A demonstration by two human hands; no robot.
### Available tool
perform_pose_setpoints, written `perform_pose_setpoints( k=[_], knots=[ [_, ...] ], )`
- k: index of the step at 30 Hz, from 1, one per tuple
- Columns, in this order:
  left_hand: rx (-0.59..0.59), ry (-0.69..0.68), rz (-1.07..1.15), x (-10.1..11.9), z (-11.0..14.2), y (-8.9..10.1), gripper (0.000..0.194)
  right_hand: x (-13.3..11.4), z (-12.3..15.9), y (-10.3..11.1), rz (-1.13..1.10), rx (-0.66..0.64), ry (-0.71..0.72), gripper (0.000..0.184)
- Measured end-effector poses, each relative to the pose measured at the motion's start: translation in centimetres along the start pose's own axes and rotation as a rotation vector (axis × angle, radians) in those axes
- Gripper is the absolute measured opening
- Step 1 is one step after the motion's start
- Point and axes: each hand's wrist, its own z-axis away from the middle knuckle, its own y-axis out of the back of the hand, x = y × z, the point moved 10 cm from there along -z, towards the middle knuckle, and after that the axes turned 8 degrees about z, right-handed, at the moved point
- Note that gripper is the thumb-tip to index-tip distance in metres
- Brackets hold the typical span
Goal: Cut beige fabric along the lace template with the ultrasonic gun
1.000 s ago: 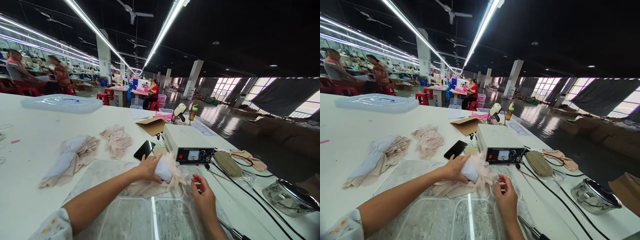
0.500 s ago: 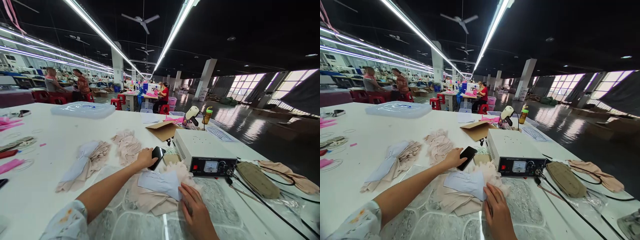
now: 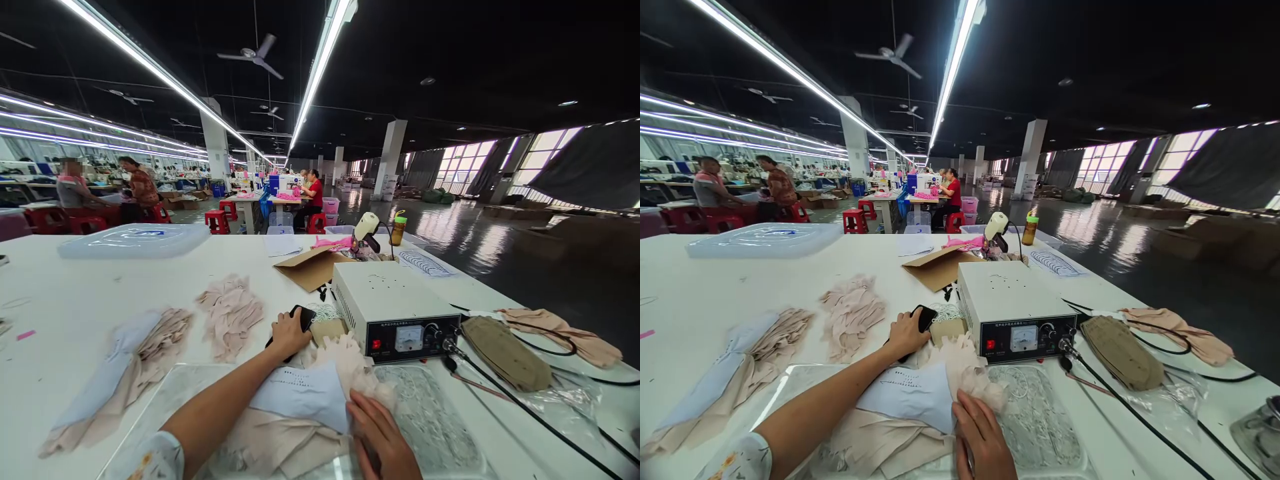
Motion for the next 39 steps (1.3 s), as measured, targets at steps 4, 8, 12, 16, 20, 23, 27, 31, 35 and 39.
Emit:
perform_pose_setpoints(
  k=[4, 8, 12, 16, 20, 23, 27, 31, 35, 39],
  knots=[
    [-0.016, -0.003, 0.011, 0.3, -0.2, 0.1, 0.033, -0.3, -0.5, 1.3, -0.012, 0.061, -0.008, 0.047],
    [-0.044, -0.086, 0.079, 0.8, 0.4, 1.6, 0.036, -0.5, -1.3, 3.5, -0.013, 0.173, -0.055, 0.037],
    [-0.132, -0.333, 0.205, 1.0, 4.5, 4.0, 0.046, -0.9, -1.5, 4.0, -0.001, 0.21, -0.059, 0.033],
    [-0.293, -0.581, 0.269, -0.2, 11.4, 4.5, 0.055, -1.4, -1.1, 2.3, 0.068, 0.165, -0.006, 0.038],
    [-0.297, -0.633, 0.258, -1.6, 14.7, 3.9, 0.067, -1.2, -0.4, 0.3, 0.182, 0.141, 0.028, 0.043],
    [-0.241, -0.649, 0.234, -1.5, 14.9, 3.6, 0.06, -0.9, 0.1, -0.3, 0.232, 0.18, 0.086, 0.038],
    [-0.162, -0.682, 0.184, -0.8, 15.3, 4.0, 0.054, -0.8, 0.2, -0.4, 0.241, 0.192, 0.138, 0.034],
    [-0.108, -0.738, 0.13, -0.4, 16.6, 4.5, 0.047, -1.5, -0.8, 0.0, 0.25, 0.175, 0.131, 0.044],
    [-0.016, -0.807, 0.051, -0.3, 17.9, 4.7, 0.046, -2.8, -2.3, 1.2, 0.22, 0.194, 0.107, 0.041],
    [-0.084, -0.754, 0.151, -1.1, 16.9, 4.6, 0.042, -3.3, -3.1, 2.1, 0.151, 0.179, 0.055, 0.038]
  ],
)
